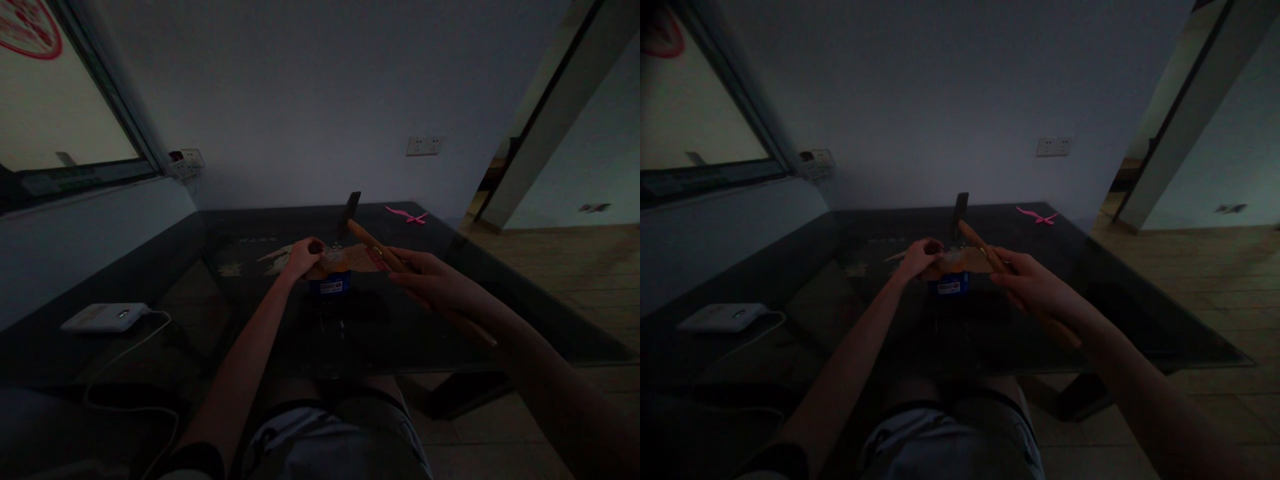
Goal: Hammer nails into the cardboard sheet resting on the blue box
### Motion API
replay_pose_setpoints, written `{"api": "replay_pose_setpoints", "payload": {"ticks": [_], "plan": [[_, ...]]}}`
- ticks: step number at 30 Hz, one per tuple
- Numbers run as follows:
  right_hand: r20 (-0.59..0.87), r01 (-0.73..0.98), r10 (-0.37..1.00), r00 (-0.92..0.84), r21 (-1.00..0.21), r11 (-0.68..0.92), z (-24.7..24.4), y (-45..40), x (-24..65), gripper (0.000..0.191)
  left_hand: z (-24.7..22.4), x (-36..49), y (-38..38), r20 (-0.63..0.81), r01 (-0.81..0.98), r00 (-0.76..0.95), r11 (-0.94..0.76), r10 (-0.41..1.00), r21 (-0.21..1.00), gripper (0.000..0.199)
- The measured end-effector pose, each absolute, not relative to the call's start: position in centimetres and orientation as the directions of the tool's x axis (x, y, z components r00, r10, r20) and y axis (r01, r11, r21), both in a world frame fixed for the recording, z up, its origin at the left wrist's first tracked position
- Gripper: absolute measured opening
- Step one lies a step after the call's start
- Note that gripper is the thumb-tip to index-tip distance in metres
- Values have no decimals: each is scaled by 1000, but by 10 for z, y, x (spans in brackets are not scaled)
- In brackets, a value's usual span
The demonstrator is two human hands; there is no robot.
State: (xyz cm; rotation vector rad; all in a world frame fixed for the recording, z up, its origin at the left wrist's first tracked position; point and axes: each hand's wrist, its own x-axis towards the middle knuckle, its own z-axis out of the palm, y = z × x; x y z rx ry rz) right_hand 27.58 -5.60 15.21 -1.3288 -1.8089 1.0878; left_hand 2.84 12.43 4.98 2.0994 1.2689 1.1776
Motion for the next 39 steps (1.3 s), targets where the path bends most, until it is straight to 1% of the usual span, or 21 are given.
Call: {"api": "replay_pose_setpoints", "payload": {"ticks": [4, 8, 12, 15, 20, 23, 25, 28, 33, 39], "plan": [[12, 390, 956, -293, -912, 131, 145, -63, 285, 60, 52, 21, 119, 462, 473, 241, -519, 853, 712, 19], [4, 395, 966, -257, -912, 109, 139, -66, 288, 61, 51, 10, 109, 477, 443, 212, -519, 853, 731, 20], [-1, 392, 966, -257, -914, 103, 136, -69, 285, 64, 47, 5, 104, 467, 468, 189, -497, 864, 731, 20], [-24, 387, 962, -272, -918, 87, 134, -70, 283, 65, 46, 6, 103, 461, 551, 176, -475, 870, 686, 15], [-32, 401, 962, -272, -912, 83, 133, -71, 281, 61, 50, 11, 100, 481, 691, 171, -452, 860, 563, 9], [-65, 403, 965, -256, -914, 45, 133, -70, 279, 61, 53, 13, 97, 490, 741, 174, -441, 854, 506, 9], [-63, 404, 966, -250, -914, 45, 130, -69, 277, 60, 54, 13, 96, 498, 750, 175, -443, 849, 492, 9], [-40, 432, 970, -240, -899, 70, 123, -67, 276, 59, 53, 13, 97, 513, 734, 168, -454, 842, 506, 9], [-82, 449, 950, -302, -891, 66, 107, -66, 278, 58, 50, 12, 99, 506, 684, 128, -446, 853, 578, 7], [-123, 428, 951, -284, -904, 10, 103, -68, 275, 62, 51, 14, 98, 527, 641, 105, -462, 843, 612, 4]]}}
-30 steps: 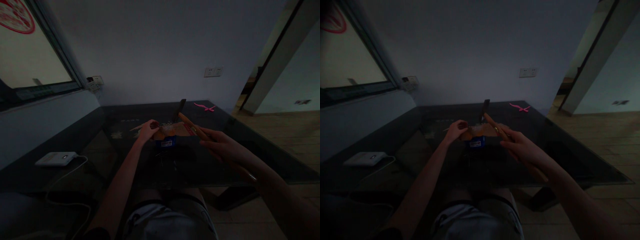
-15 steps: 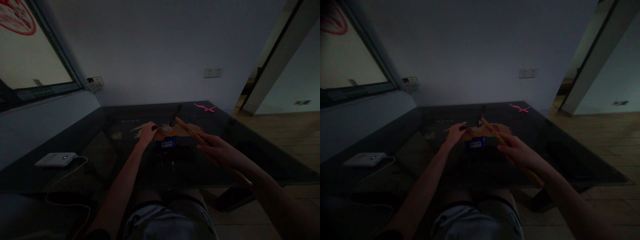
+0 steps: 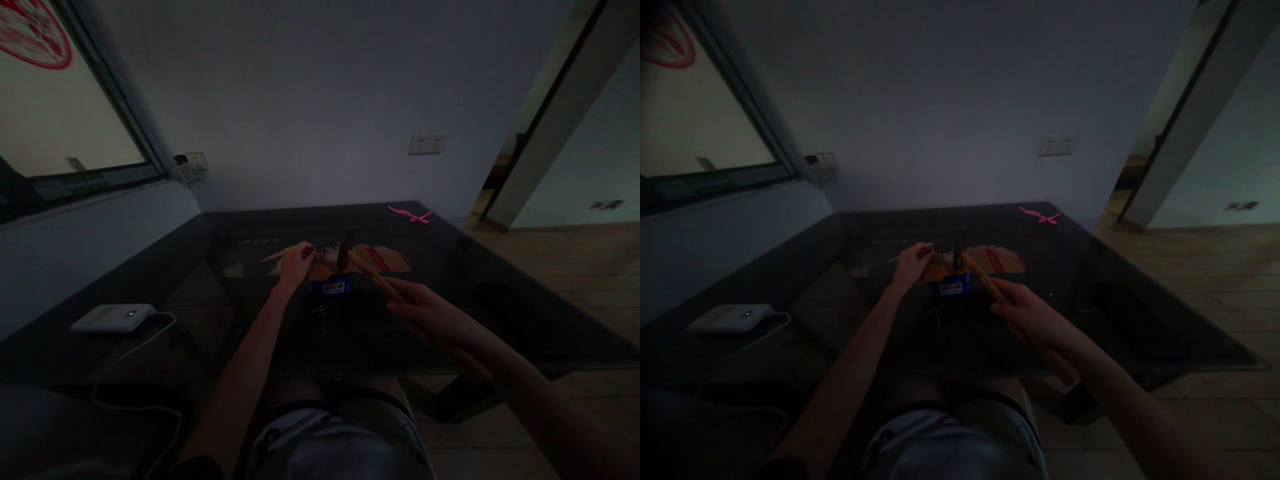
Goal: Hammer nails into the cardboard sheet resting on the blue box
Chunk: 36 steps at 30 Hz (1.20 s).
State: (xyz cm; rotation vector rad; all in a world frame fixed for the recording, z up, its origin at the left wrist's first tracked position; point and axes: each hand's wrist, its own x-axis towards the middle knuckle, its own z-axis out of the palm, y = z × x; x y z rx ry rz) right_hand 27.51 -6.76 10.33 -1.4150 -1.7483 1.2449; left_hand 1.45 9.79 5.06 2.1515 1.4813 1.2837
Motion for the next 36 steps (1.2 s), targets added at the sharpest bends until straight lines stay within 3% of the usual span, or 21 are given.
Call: {"api": "replay_pose_setpoints", "payload": {"ticks": [36], "plan": [[-125, 391, 944, -304, -920, 4, 102, -66, 274, 61, 40, 11, 107, 506, 726, 167, -453, 846, 518, 4]]}}
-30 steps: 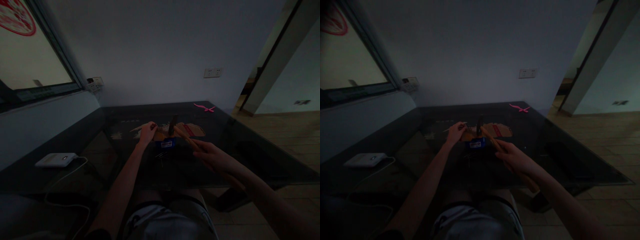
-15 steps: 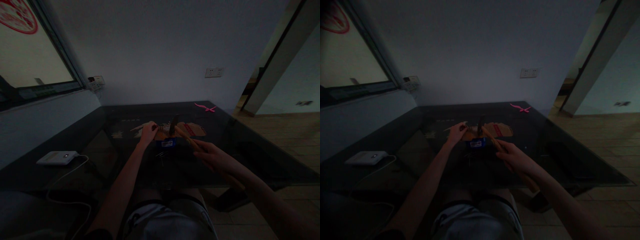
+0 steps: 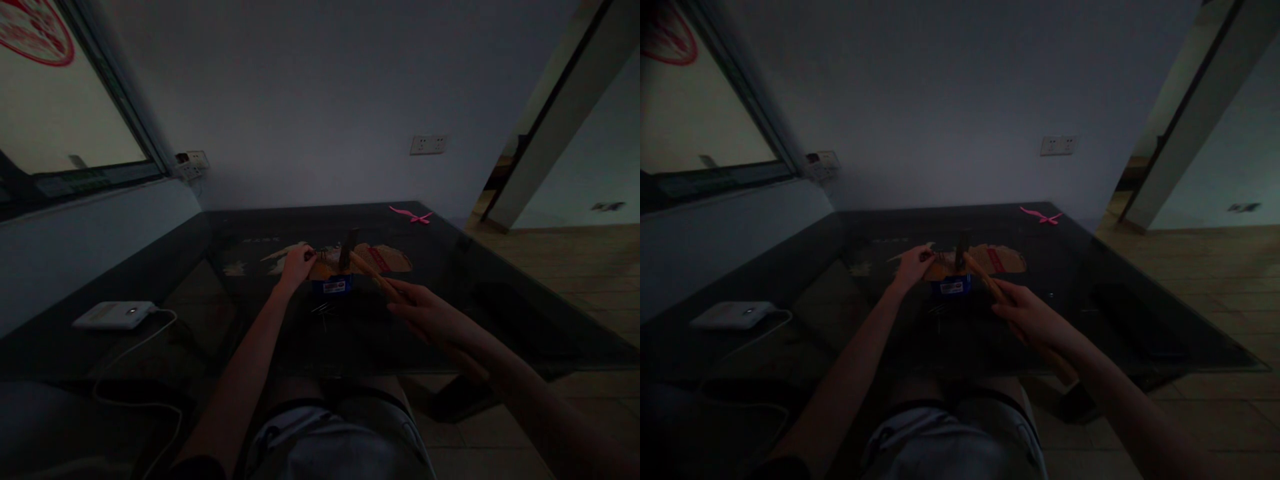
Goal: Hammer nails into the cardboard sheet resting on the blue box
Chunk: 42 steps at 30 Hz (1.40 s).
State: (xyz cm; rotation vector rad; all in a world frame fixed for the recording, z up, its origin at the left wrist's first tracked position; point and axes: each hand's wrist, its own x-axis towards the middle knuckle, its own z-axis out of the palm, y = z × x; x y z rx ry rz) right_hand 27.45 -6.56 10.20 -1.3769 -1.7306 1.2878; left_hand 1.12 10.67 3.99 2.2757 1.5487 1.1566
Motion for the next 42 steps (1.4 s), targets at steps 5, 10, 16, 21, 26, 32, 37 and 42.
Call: {"api": "replay_pose_setpoints", "payload": {"ticks": [5, 10, 16, 21, 26, 32, 37, 42], "plan": [[-145, 408, 947, -287, -913, -16, 103, -67, 274, 63, 39, 12, 107, 493, 728, 171, -447, 853, 521, 4], [-147, 400, 946, -289, -916, -20, 103, -68, 274, 63, 45, 10, 107, 464, 734, 182, -434, 867, 523, 5], [-142, 386, 945, -294, -922, -18, 102, -67, 275, 64, 53, 10, 100, 436, 738, 196, -425, 878, 524, 7], [-99, 375, 948, -304, -927, 24, 102, -66, 278, 62, 62, 8, 96, 455, 709, 160, -422, 876, 565, 16], [-57, 394, 972, -230, -918, 39, 107, -72, 285, 58, 79, 0, 67, 647, 691, 72, -506, 759, 517, 17], [-3, 361, 991, -134, -932, 46, 110, -90, 297, 62, 70, -3, 4, 444, 541, 624, -765, 643, 348, 13], [17, 380, 997, -72, -924, 43, 107, -105, 309, 61, 44, -4, -3, 104, 471, 867, -869, 488, 152, 16], [-4, 372, 999, -50, -928, 15, 100, -110, 319, 62, 33, -3, 4, 58, 433, 897, -897, 439, 85, 10]]}}
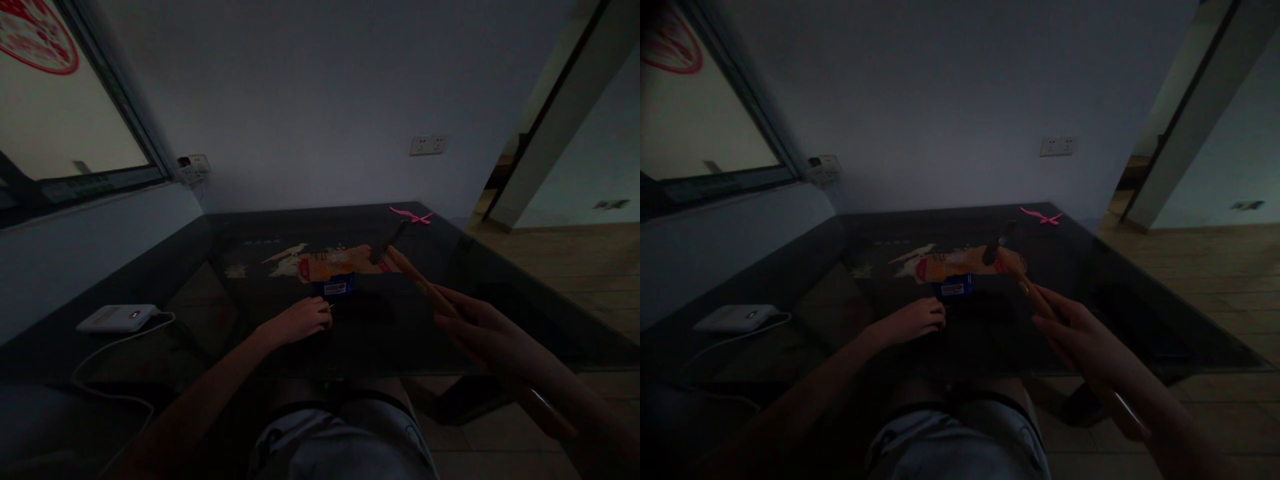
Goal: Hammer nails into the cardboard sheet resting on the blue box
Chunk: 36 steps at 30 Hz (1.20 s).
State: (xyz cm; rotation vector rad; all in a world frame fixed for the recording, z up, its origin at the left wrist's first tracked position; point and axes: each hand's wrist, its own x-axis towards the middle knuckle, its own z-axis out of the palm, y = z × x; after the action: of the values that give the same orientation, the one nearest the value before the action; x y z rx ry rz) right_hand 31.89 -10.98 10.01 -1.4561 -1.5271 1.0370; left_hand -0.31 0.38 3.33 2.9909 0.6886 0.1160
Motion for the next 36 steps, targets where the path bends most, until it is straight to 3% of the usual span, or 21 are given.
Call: {"api": "replay_pose_setpoints", "payload": {"ticks": [6, 10, 13, 15, 19, 22, 27, 36], "plan": [[-16, 359, 999, -47, -933, 2, 94, -110, 321, 60, 28, 2, -5, 47, 424, 906, -904, 421, -57, 9], [-1, 337, 999, -51, -941, 17, 96, -109, 318, 59, 38, 4, -12, 126, 483, 855, -861, 503, 162, 8], [14, 318, 999, -48, -948, 29, 100, -107, 314, 57, 57, 5, -6, 294, 469, 769, -813, 568, 345, 17], [13, 309, 998, -62, -950, 31, 102, -104, 311, 57, 71, 7, 8, 414, 442, 695, -804, 587, 397, 18], [3, 303, 995, -102, -952, 34, 105, -96, 304, 60, 85, 16, 58, 617, 472, 359, -706, 701, 528, 11], [-2, 326, 992, -128, -945, 40, 106, -88, 297, 61, 81, 25, 98, 612, 424, 187, -625, 769, 656, 10], [-28, 351, 985, -171, -936, 34, 106, -78, 286, 61, 62, 36, 124, 472, 350, 172, -502, 865, 791, 11], [-30, 332, 978, -207, -942, 42, 117, -62, 271, 62, 57, 39, 117, 445, 401, 220, -497, 868, 770, 10]]}}
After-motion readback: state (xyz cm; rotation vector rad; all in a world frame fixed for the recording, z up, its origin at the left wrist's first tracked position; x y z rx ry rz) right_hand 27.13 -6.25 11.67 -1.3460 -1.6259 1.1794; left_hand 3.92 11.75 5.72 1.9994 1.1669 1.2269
